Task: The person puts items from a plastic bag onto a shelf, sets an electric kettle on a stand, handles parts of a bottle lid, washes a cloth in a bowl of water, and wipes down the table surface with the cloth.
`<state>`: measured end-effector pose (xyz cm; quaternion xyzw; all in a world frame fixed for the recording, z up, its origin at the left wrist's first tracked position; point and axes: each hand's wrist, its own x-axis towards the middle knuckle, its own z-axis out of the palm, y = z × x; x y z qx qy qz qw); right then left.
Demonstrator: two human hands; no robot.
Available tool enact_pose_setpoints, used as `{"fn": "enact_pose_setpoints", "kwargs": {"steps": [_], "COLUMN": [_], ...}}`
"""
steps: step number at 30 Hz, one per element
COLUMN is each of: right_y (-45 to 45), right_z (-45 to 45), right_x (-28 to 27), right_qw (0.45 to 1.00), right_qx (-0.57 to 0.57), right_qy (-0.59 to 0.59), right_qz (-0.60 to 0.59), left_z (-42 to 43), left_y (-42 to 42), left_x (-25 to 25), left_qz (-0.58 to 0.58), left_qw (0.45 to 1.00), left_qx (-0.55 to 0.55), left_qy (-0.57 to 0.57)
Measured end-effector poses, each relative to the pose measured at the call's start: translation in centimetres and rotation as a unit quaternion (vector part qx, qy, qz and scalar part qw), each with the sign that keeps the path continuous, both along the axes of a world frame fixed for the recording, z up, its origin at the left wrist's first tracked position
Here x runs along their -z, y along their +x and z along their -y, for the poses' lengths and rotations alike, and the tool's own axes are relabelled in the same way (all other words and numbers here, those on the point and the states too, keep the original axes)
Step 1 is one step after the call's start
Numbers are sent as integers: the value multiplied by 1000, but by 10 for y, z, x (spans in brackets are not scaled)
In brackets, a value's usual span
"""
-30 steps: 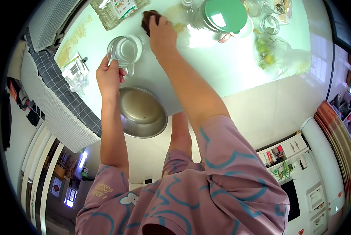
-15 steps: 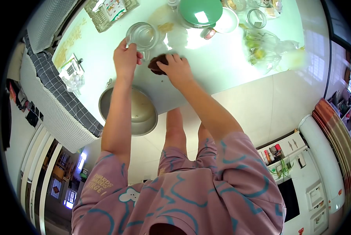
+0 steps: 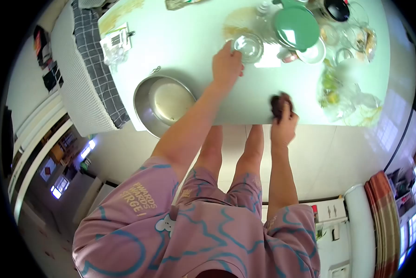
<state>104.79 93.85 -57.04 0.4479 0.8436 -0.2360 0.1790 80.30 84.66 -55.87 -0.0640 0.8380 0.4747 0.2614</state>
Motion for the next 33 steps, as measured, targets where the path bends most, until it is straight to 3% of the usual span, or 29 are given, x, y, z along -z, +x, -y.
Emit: {"fn": "enact_pose_setpoints", "kwargs": {"steps": [3,6,8,9,11,16,18,20,21,23,24,26,31,33], "right_y": [-5,-26,-31,-55,-73,-77,-73,-68,-66,-68,-71,-87,-77,-86], "right_z": [-10,3,19,26,40,45,43,40,38,39,41,42,41,46], "right_x": [-4,-7,9,-10,-8,19,27,40,45,47,45,24,38,27], "right_qw": [992,991,992,990,988,968,959,932,922,947,954,958,952,954], "right_qx": [117,105,55,45,13,-75,-107,-178,-200,-131,-106,-46,-73,-65], "right_qy": [43,29,50,-10,-12,44,61,90,99,86,82,35,76,79], "right_qz": [35,74,98,135,154,234,255,302,316,280,267,280,289,282], "left_z": [-2,-4,-3,-3,-1,38,98,153,185,234,254,282,303,308], "left_y": [5,11,12,13,16,-15,-51,-99,-119,-147,-151,-157,-159,-161], "left_x": [-8,11,19,25,30,5,0,-27,-23,-17,-11,9,16,16], "left_qz": [18,-3,-17,-20,-61,43,-59,-66,-85,-5,-8,-3,-36,-118], "left_qw": [1000,1000,998,998,995,989,989,973,945,903,902,840,810,793], "left_qx": [-11,4,32,26,42,125,124,123,185,312,316,434,507,549], "left_qy": [7,-24,-52,-52,-68,-67,-56,-183,-256,-296,-294,-324,-293,-235]}}
